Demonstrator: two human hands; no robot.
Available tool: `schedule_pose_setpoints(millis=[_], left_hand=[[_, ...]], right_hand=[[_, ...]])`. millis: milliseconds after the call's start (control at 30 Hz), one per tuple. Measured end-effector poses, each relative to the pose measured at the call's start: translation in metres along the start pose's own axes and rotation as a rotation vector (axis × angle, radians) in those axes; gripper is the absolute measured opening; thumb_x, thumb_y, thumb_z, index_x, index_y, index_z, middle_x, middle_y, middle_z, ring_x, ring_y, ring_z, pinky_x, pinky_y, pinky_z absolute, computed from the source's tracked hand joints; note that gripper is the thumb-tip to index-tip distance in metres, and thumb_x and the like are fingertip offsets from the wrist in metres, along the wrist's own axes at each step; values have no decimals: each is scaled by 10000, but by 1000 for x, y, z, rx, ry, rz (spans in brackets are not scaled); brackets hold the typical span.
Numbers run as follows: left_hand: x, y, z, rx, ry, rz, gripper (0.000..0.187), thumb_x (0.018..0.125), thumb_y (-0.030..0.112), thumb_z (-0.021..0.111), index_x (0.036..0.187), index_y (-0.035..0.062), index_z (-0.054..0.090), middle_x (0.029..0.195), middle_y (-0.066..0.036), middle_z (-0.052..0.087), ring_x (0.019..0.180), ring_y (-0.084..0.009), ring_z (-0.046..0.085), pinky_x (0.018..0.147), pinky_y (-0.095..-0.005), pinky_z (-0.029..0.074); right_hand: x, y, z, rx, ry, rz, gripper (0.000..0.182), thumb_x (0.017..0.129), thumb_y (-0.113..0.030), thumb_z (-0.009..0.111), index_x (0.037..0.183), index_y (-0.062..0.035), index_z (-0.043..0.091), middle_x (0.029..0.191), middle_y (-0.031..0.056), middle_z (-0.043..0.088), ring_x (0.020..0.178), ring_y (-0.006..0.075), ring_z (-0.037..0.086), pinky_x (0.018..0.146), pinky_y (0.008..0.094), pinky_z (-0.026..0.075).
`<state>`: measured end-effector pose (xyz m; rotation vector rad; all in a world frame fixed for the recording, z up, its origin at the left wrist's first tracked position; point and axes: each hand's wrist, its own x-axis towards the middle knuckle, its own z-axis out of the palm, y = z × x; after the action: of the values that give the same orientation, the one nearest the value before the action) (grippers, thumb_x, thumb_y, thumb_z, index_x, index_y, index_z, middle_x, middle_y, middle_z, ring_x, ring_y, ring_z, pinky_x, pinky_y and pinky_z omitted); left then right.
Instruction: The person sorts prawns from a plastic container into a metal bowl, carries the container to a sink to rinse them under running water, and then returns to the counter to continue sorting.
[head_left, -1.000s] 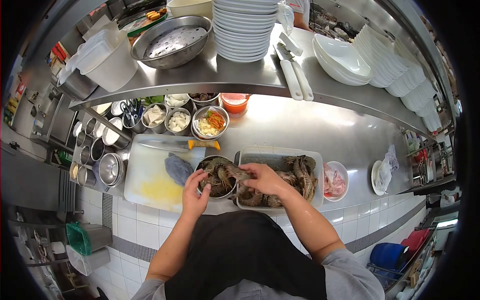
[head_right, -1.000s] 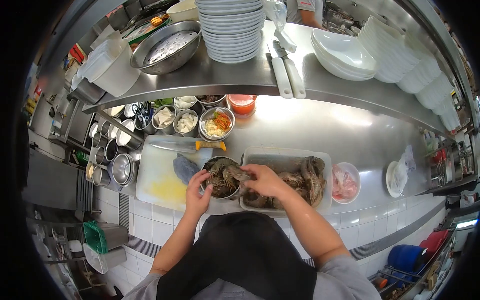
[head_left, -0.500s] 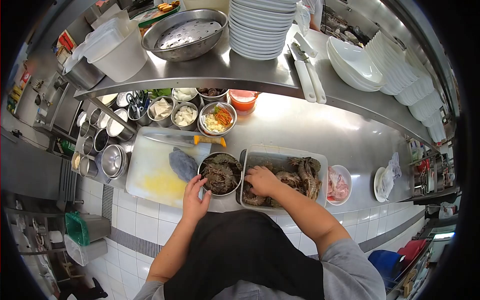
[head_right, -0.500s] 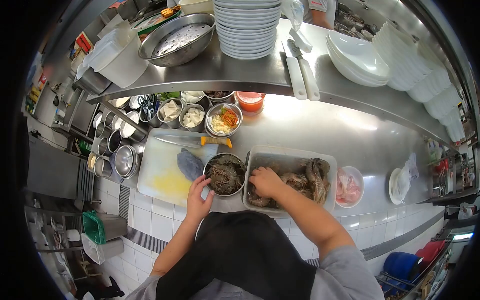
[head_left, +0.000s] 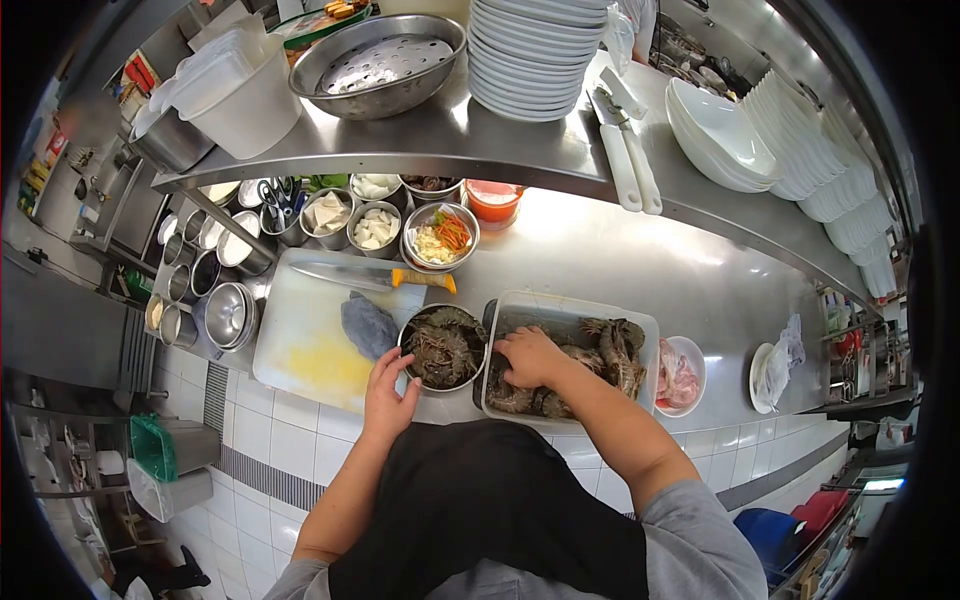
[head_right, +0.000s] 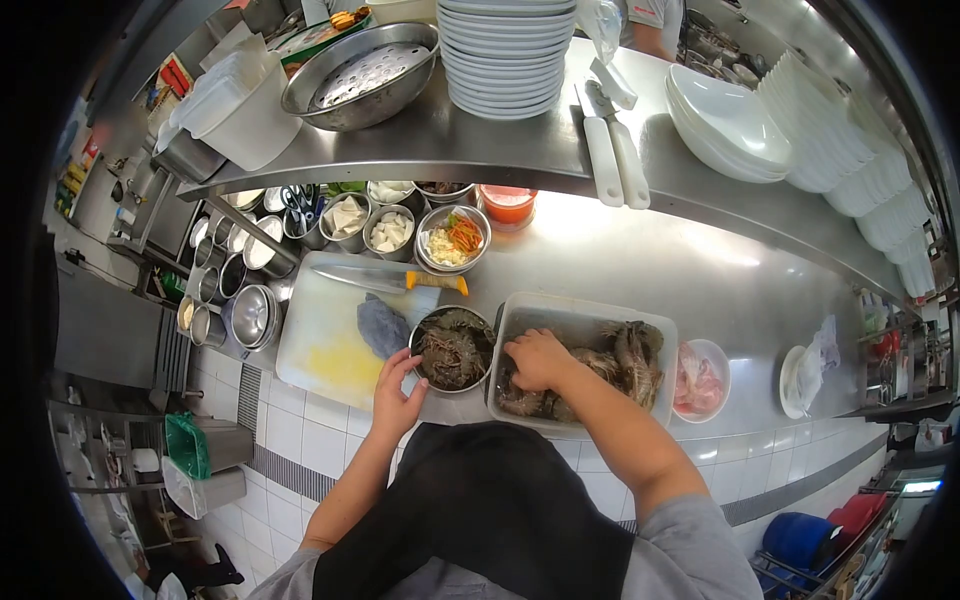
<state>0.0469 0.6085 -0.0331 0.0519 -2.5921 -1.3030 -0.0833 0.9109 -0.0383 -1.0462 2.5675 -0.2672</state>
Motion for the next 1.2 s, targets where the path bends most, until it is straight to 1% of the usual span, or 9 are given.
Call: schedule_pose_setpoints(millis=[100, 300, 500, 700, 800, 833, 933, 1067, 1200], left_hand=[[1, -1, 0, -24, -16, -27, 415, 887, 93, 780, 1296, 59, 721, 1462, -211, 615, 1336, -405, 607, 1133, -462, 484], [4, 0, -4, 0, -16, -10, 410, 889, 94, 782, 1293, 56, 723, 1465, -214, 612, 1344, -406, 604, 1139, -459, 482], [6, 0, -5, -47, -12, -42, 406, 891, 94, 784, 1291, 52, 725, 1464, -216, 611, 1342, -400, 608, 1137, -453, 483], [15, 18, -1, -45, -19, 23, 417, 890, 91, 787, 1300, 60, 720, 1465, -206, 611, 1326, -389, 619, 1127, -446, 493], [24, 38, 13, -94, -71, 119, 418, 890, 100, 791, 1300, 63, 718, 1468, -196, 612, 1326, -381, 618, 1121, -447, 498], [28, 45, 18, -72, -122, 185, 478, 877, 134, 812, 1338, 78, 698, 1491, -179, 595, 1341, -384, 601, 1125, -459, 495], [46, 91, 26, 6, -270, 420, 584, 857, 166, 835, 1408, 96, 653, 1515, -165, 575, 1357, -385, 584, 1137, -475, 486], [65, 114, 61, 46, -376, 607, 650, 863, 162, 811, 1474, 112, 595, 1534, -156, 558, 1371, -362, 577, 1146, -494, 468], [76, 104, 92, 21, -426, 574, 477, 925, 143, 778, 1375, 57, 647, 1232, -121, 743, 1146, -305, 714, 1015, -443, 549]], right_hand=[[6, -11, -19, -146, -192, -3, 397, 772, -327, 757, 1070, -69, 803, 1194, 148, 740, 1228, 365, 633, 1090, 543, 463], [8, -3, -23, -116, -153, -127, 288, 762, -330, 795, 955, -116, 788, 1114, 125, 745, 1206, 353, 636, 1172, 581, 408], [-5, 5, -28, 180, -106, -221, 110, 831, -210, 771, 907, -130, 767, 938, 91, 761, 1115, 321, 685, 1058, 514, 487], [-39, 21, -50, 405, 18, 14, 142, 905, -171, 768, 1008, -74, 761, 955, 116, 758, 934, 319, 714, 908, 410, 559], [-60, 37, -54, 750, 114, 155, 144, 925, -139, 788, 1034, -50, 759, 909, 79, 748, 819, 217, 689, 813, 360, 557], [-68, 41, -60, 831, 130, 193, 121, 959, -121, 788, 1031, -29, 756, 886, 17, 733, 792, 113, 636, 780, 300, 536], [-90, 53, -61, 1236, 198, 245, 90, 974, -100, 775, 1011, -21, 753, 894, -19, 720, 819, 83, 636, 787, 277, 533], [-110, 49, -49, 1698, 362, 258, 94, 966, -80, 765, 1028, -16, 736, 971, 23, 729, 901, 142, 674, 830, 308, 550], [-119, 41, -31, 2042, 335, 296, 142, 998, -89, 716, 1119, -18, 702, 1071, 76, 729, 979, 216, 715, 895, 388, 592]])
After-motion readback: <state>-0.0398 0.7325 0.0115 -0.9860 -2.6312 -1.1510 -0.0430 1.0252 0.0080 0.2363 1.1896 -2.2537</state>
